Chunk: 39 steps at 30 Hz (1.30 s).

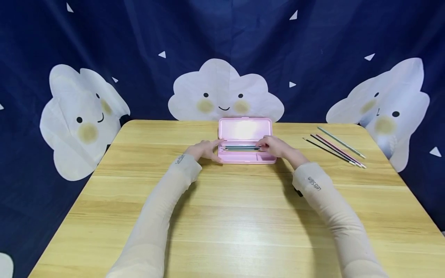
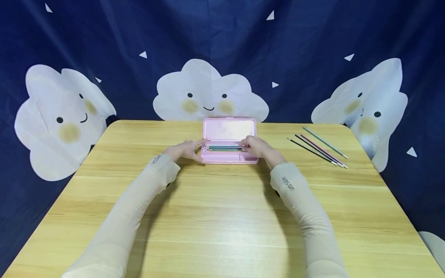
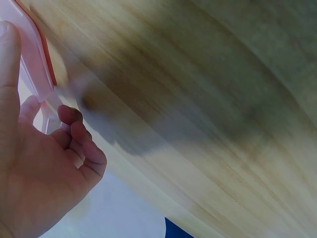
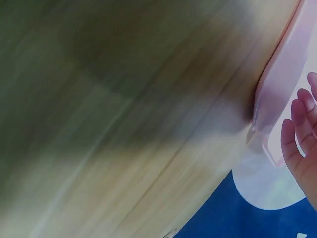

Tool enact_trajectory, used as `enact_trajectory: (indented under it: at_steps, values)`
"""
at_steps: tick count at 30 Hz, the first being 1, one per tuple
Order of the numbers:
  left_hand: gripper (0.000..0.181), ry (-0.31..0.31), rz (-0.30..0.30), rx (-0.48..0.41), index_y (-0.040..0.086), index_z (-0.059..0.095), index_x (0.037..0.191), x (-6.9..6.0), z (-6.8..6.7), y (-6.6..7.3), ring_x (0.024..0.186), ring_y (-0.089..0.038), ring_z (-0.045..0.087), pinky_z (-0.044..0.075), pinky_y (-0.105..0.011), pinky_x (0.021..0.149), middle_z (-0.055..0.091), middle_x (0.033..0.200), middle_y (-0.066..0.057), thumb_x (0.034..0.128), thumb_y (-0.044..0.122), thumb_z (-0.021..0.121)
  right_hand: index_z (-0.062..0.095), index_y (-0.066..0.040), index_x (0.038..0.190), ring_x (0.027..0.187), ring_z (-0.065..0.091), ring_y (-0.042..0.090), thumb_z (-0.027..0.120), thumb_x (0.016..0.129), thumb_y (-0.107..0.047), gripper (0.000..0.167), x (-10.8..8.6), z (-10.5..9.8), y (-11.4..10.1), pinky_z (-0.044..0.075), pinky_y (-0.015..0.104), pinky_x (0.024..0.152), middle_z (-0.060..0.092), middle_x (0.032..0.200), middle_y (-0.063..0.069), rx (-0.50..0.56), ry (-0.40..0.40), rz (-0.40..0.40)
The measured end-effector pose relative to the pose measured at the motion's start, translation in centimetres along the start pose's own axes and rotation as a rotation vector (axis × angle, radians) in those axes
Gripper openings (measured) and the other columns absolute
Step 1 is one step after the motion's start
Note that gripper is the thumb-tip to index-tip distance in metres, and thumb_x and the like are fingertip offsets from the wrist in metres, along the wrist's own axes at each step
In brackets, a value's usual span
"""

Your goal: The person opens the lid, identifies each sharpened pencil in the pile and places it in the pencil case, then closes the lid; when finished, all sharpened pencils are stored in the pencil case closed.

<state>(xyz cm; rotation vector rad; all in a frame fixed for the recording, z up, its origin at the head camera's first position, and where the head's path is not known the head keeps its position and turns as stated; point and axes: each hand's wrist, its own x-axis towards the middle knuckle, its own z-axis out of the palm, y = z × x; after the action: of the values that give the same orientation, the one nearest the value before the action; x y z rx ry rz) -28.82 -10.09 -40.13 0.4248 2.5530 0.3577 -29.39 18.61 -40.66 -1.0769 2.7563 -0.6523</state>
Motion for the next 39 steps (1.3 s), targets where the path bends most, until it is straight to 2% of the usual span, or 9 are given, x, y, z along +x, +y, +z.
enact_trajectory:
  at_steps: [3, 8, 11, 15, 20, 29, 39]
  values:
    - [0.102, 0.001, 0.004, -0.001, 0.034, 0.008, 0.147, 0.1, 0.0, 0.0, 0.135, -0.036, 0.019, 0.021, -0.053, 0.107, 0.019, 0.148, -0.022, 0.0693, 0.055, 0.071, 0.066, 0.006, 0.099, 0.081, 0.056, 0.027, 0.055, 0.084, 0.006, 0.02, -0.5, -0.4, 0.4, 0.046, 0.043, 0.082, 0.061, 0.085, 0.014, 0.013, 0.027, 0.017]
    - [0.101, -0.003, 0.023, -0.007, 0.031, 0.008, 0.147, 0.1, 0.0, -0.1, 0.134, -0.036, 0.02, 0.02, -0.051, 0.108, 0.02, 0.147, -0.022, 0.0711, 0.052, 0.071, 0.065, 0.007, 0.1, 0.089, 0.057, 0.032, 0.054, 0.084, 0.007, 0.019, -1.4, -1.3, 1.1, 0.045, 0.046, 0.085, 0.063, 0.092, 0.02, 0.042, 0.064, 0.044]
    - [0.1, -0.007, 0.025, -0.01, 0.031, 0.008, 0.147, 0.1, 0.0, -0.1, 0.134, -0.036, 0.02, 0.02, -0.051, 0.108, 0.021, 0.147, -0.022, 0.072, 0.052, 0.071, 0.065, 0.006, 0.101, 0.087, 0.056, 0.031, 0.054, 0.085, 0.005, 0.019, -2.1, -1.8, 1.7, 0.045, 0.045, 0.082, 0.063, 0.093, 0.02, 0.046, 0.071, 0.073]
    - [0.1, 0.003, 0.021, -0.002, 0.032, 0.008, 0.147, 0.2, 0.0, -0.2, 0.134, -0.035, 0.021, 0.021, -0.05, 0.108, 0.021, 0.148, -0.021, 0.0714, 0.053, 0.07, 0.065, 0.006, 0.101, 0.075, 0.049, 0.025, 0.056, 0.085, 0.004, 0.018, -3.1, -2.3, 2.5, 0.041, 0.038, 0.07, 0.058, 0.079, 0.013, 0.028, 0.087, 0.094]
    - [0.102, 0.008, 0.019, 0.002, 0.033, 0.007, 0.147, 0.1, 0.0, -0.2, 0.135, -0.036, 0.02, 0.021, -0.05, 0.108, 0.021, 0.148, -0.021, 0.0704, 0.054, 0.071, 0.064, 0.007, 0.098, 0.071, 0.046, 0.021, 0.058, 0.085, 0.003, 0.016, -4.7, -2.6, 3.6, 0.04, 0.034, 0.066, 0.052, 0.073, 0.008, 0.017, 0.113, 0.107]
    - [0.101, 0.01, 0.024, 0.003, 0.033, 0.008, 0.147, 0.0, 0.0, -0.2, 0.134, -0.036, 0.022, 0.022, -0.05, 0.108, 0.023, 0.147, -0.022, 0.0705, 0.053, 0.071, 0.061, 0.01, 0.101, 0.073, 0.045, 0.021, 0.056, 0.086, 0.003, 0.018, -7.9, -3.6, 5.5, 0.039, 0.033, 0.066, 0.053, 0.077, 0.011, 0.029, 0.117, 0.177]
    - [0.102, 0.004, 0.016, -0.006, 0.033, 0.008, 0.147, 0.1, 0.0, -0.2, 0.135, -0.035, 0.021, 0.021, -0.05, 0.108, 0.022, 0.147, -0.02, 0.0695, 0.056, 0.07, 0.059, 0.014, 0.103, 0.061, 0.039, 0.01, 0.056, 0.086, 0.002, 0.021, -11.4, -4.9, 8.0, 0.04, 0.034, 0.067, 0.046, 0.068, 0.003, -0.013, 0.119, 0.247]
